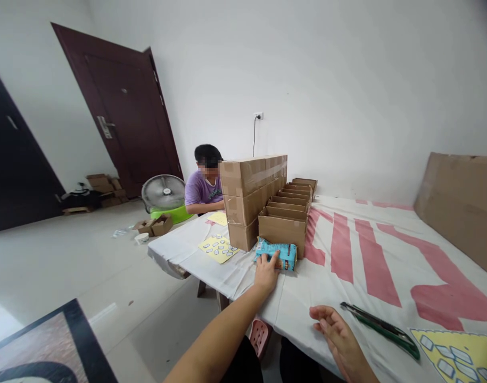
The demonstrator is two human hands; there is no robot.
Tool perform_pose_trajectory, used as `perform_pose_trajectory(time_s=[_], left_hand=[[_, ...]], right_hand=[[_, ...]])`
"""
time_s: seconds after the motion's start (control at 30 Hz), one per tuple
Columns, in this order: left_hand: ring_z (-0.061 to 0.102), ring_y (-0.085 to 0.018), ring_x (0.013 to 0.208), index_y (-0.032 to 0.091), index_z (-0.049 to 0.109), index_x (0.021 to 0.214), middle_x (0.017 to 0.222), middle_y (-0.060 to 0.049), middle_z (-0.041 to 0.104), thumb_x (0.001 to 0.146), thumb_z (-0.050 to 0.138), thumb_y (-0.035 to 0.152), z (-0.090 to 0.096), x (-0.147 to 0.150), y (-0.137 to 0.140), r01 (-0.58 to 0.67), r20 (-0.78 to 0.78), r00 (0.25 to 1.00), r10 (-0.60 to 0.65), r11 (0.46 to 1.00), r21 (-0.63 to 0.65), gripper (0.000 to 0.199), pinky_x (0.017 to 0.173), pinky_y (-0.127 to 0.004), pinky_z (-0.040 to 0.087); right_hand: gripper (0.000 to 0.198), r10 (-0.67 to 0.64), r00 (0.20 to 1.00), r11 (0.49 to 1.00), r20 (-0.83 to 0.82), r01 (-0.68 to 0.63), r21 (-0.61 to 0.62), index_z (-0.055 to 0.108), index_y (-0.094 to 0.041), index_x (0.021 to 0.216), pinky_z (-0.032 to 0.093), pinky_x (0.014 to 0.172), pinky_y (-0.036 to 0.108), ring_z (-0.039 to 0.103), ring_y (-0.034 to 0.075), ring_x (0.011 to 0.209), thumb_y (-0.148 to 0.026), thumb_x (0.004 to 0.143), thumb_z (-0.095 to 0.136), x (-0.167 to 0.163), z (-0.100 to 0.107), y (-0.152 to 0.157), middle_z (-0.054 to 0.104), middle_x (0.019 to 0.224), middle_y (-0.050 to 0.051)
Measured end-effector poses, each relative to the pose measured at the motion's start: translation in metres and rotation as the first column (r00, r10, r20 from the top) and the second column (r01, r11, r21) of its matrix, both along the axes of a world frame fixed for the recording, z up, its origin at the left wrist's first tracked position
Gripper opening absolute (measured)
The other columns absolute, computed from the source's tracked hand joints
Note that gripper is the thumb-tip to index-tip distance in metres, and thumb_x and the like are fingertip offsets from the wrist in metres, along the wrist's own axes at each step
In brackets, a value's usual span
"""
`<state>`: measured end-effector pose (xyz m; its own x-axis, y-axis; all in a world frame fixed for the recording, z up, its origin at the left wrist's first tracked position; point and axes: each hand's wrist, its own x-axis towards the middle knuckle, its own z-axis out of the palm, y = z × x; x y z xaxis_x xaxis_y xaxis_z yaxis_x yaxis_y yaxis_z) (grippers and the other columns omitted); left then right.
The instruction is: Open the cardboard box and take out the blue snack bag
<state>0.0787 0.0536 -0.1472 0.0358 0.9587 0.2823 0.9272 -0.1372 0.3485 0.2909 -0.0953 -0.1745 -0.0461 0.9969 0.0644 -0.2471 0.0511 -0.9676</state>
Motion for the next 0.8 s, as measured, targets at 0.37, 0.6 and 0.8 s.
perform_pose_trajectory(time_s=[0.37,0.6,0.8], left_hand=[[0.044,-0.028,0.113,0.037,0.038,0.144,0.121,-0.01,0.048,0.086,0.052,0.02,0.003,0.01,0.025,-0.067,0.012,0.998,0.067,0.998,-0.001,0.062,0.1,-0.038,0.034],[0.05,-0.027,0.108,0.033,0.042,0.142,0.114,-0.011,0.054,0.088,0.052,0.022,0.006,0.009,0.027,-0.032,-0.04,0.999,0.033,0.999,0.027,0.056,0.098,-0.038,0.037],[0.05,-0.033,0.116,0.01,0.027,0.148,0.127,-0.021,0.048,0.087,0.052,0.029,-0.008,0.009,0.008,0.045,-0.069,0.997,-0.04,0.996,0.072,0.069,0.099,-0.043,0.039]], right_hand=[[0.043,0.027,1.0,0.999,0.014,-0.026,-0.027,0.068,-0.024,0.095,0.044,0.092,0.041,0.056,0.028,0.107,-0.06,0.072,0.071,0.001,0.001,0.002,0.067,0.103,0.009],[0.034,0.037,0.999,0.999,0.023,-0.038,0.039,0.066,-0.024,0.094,0.044,0.086,0.036,0.057,0.022,0.098,-0.054,0.077,0.069,0.0,0.001,0.001,0.066,0.098,0.005],[0.041,0.009,0.998,0.999,0.064,-0.013,0.051,0.066,-0.021,0.088,0.045,0.081,0.035,0.06,0.02,0.086,-0.056,0.068,0.074,-0.003,0.01,0.001,0.068,0.089,0.004]])
